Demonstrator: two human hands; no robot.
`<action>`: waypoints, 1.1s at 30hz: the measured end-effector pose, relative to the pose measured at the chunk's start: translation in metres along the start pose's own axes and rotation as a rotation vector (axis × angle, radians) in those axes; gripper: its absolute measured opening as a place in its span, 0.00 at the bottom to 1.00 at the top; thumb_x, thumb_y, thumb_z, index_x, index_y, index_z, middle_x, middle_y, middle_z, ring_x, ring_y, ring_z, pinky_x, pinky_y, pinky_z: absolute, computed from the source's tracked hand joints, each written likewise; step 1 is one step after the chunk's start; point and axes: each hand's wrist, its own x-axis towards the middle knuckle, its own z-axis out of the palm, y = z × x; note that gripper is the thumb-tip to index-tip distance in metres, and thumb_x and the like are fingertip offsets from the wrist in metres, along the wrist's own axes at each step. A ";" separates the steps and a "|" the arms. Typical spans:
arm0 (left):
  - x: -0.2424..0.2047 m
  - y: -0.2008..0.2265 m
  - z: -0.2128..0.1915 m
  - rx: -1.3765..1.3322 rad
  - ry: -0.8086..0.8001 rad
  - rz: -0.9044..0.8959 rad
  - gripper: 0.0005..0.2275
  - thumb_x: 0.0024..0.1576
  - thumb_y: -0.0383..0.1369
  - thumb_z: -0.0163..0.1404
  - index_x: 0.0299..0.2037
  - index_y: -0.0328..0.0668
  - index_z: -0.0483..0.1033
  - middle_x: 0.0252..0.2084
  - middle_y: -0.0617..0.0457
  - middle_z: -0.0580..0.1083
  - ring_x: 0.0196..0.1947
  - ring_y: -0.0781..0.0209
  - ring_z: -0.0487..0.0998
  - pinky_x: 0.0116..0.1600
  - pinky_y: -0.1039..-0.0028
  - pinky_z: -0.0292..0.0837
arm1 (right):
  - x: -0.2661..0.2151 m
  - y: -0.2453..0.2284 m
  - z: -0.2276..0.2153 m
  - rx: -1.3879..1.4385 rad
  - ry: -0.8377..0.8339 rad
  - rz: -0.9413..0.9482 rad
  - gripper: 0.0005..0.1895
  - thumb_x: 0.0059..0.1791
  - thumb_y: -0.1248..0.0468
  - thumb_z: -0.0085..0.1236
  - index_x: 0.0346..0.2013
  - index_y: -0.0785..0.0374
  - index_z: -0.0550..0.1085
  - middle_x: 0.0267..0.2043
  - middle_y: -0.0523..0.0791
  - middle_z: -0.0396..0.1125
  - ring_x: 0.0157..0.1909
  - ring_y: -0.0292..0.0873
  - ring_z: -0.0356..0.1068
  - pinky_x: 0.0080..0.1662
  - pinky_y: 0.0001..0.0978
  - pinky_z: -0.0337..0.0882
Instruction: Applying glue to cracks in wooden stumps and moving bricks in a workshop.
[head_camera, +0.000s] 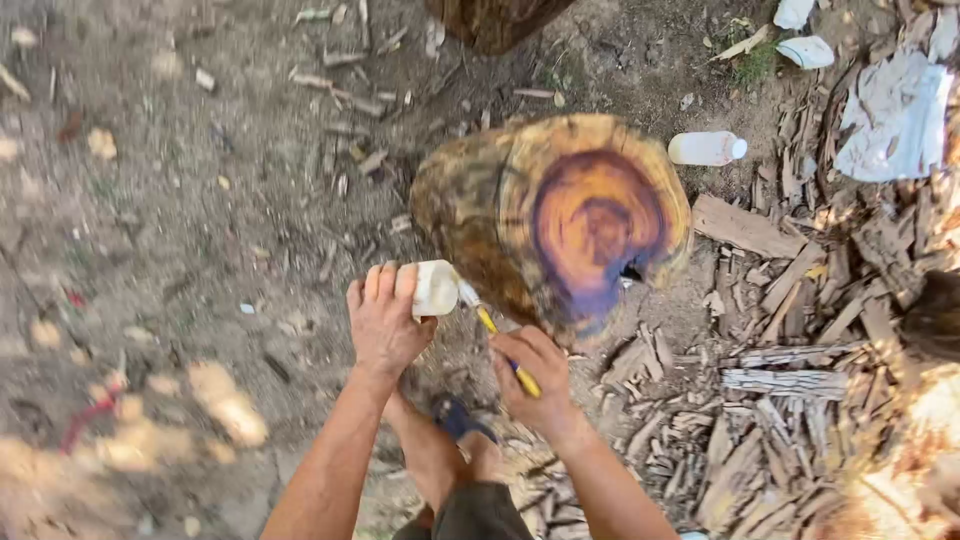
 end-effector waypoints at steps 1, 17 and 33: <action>0.018 -0.011 0.000 0.003 -0.008 0.018 0.37 0.36 0.37 0.65 0.61 0.43 0.69 0.61 0.43 0.69 0.64 0.45 0.68 0.67 0.51 0.58 | 0.016 -0.002 0.006 0.000 0.017 0.011 0.12 0.44 0.75 0.63 0.42 0.64 0.78 0.37 0.50 0.71 0.38 0.51 0.74 0.42 0.38 0.74; 0.122 -0.116 -0.106 -0.036 -0.016 0.232 0.37 0.43 0.43 0.65 0.64 0.42 0.67 0.62 0.47 0.71 0.62 0.48 0.72 0.65 0.53 0.59 | 0.067 -0.051 0.084 -0.277 0.343 0.260 0.17 0.43 0.74 0.63 0.47 0.65 0.77 0.42 0.50 0.70 0.39 0.51 0.72 0.38 0.42 0.71; 0.276 -0.174 -0.173 -0.040 -0.523 0.684 0.38 0.33 0.36 0.66 0.59 0.43 0.67 0.56 0.45 0.73 0.56 0.46 0.74 0.65 0.51 0.60 | 0.159 -0.098 0.128 -0.422 0.689 0.674 0.19 0.39 0.73 0.61 0.45 0.63 0.76 0.44 0.48 0.69 0.44 0.52 0.71 0.44 0.43 0.72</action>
